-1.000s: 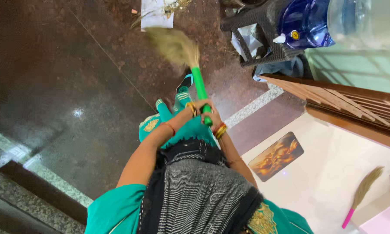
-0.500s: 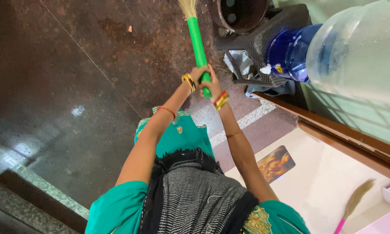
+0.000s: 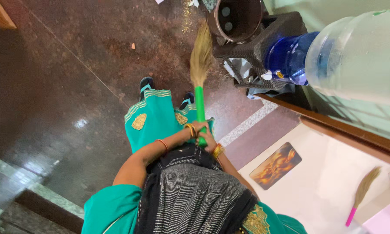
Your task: The person sweeps the tile floor with a broom, gathering dust and paper debris into a pile and pushing it through a doorway.
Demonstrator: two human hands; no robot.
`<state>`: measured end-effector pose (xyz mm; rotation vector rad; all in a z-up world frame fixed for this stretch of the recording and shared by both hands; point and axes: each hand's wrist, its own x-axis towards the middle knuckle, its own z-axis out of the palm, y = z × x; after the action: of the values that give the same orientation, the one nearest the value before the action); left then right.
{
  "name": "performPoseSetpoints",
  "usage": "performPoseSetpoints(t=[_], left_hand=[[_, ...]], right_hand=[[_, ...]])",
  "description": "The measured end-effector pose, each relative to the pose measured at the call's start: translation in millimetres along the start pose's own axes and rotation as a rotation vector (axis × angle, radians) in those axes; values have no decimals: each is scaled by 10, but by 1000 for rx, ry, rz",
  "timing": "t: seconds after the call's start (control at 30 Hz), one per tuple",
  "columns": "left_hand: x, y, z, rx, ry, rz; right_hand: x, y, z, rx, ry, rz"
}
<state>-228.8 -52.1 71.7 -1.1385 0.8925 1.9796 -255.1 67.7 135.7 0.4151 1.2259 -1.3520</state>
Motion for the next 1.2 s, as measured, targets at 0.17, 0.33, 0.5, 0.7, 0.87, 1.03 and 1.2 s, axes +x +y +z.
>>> performPoseSetpoints(t=[0.17,0.33,0.5,0.7,0.87,1.03,1.2], left_hand=[[-29,637,-1468,-41,35,17],[79,1633,-2630,-53,188,155],[162,2772,-3156,61,391,220],[45,2772,-3314,28,216,366],[-140,2124,-2926,-217,-11,467],[-655,883,-2467,-459,-327,211],[-1096,-32,-2439,-279,-590,-86]], right_hand=[[1135,0,1079,-12,-99,-35],[2370,-629,1987,-11,-173,-189],[2966,-1469,2540,204,-224,-142],[2594,-1609,2936,203,-178,-267],[1844,-1347,2825,-22,-93,-249],[963,-610,2397,-400,-78,-279],[359,282,1930,-561,-265,-440]])
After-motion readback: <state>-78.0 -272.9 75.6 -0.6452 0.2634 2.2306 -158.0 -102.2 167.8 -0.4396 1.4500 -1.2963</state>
